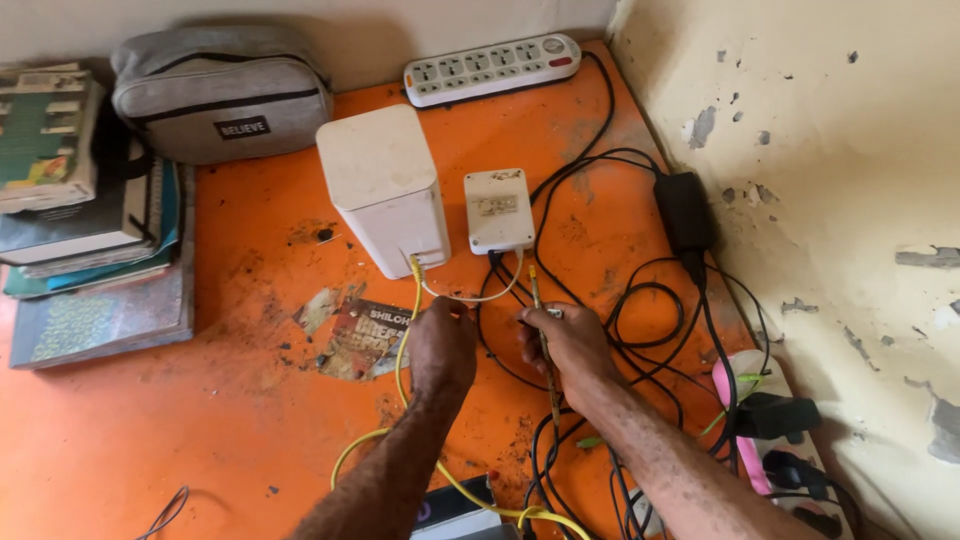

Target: The person connects a yellow cable to a white router, opens a laptop, and types briefly. They then unplug the router, handle a small circuit board, and move to a pile of electronic waste on the floor, sorting through it. Finally, they return to the desk, reposition the mouse, and continue typing.

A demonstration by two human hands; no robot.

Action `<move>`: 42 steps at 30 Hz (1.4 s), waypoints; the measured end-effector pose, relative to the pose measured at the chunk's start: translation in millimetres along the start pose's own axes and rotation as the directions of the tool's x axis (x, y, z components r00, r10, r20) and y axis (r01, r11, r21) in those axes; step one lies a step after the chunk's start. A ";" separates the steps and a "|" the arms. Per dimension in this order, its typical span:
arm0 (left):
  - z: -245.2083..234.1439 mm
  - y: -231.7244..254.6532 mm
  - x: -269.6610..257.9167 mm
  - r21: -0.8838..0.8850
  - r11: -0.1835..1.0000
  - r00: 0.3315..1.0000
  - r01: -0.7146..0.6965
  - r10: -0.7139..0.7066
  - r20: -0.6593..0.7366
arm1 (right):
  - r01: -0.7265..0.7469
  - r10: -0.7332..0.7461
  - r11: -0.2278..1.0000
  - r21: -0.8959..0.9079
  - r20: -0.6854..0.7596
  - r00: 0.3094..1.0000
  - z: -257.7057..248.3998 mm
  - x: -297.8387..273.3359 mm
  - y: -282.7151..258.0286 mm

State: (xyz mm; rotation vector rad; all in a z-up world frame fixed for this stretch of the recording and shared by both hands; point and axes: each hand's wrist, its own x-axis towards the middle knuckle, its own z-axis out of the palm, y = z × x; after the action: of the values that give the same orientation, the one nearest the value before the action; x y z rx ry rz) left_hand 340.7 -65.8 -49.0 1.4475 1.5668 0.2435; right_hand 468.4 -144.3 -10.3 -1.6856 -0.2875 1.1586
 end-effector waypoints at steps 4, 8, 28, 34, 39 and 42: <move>3.2 13.4 -6.6 -0.143 0.981 0.989 0.132 -0.140 -0.045 | -0.020 0.021 1.000 0.007 -0.052 0.998 -6.6 6.9 0.5; 20.0 7.7 8.2 -0.248 0.952 0.970 0.180 -0.213 -0.116 | -0.033 0.037 0.998 0.056 -0.076 0.996 -13.6 17.4 6.4; -17.1 11.3 -36.8 -0.463 0.883 0.984 0.080 0.005 0.181 | -0.086 0.090 0.983 0.164 -0.015 0.996 -19.7 -0.8 3.3; -9.7 18.1 -53.6 -0.379 0.925 0.987 -0.015 0.074 0.141 | -0.185 0.159 0.952 0.243 0.124 0.979 -9.4 -34.3 -8.5; -33.5 39.3 -106.3 -0.435 0.900 0.989 0.015 0.051 0.140 | -0.161 0.114 0.954 0.253 0.191 0.975 -5.1 -65.4 -23.1; -66.9 47.1 -143.2 -0.535 0.845 0.996 0.027 0.023 0.088 | -0.137 0.082 0.956 0.261 0.212 0.974 -5.2 -96.6 -43.6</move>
State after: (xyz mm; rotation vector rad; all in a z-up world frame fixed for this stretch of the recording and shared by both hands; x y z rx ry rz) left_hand 300.7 -145.9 89.5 0.9970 1.2857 0.5606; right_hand 437.7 -191.9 79.5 -1.3590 -0.1489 1.3871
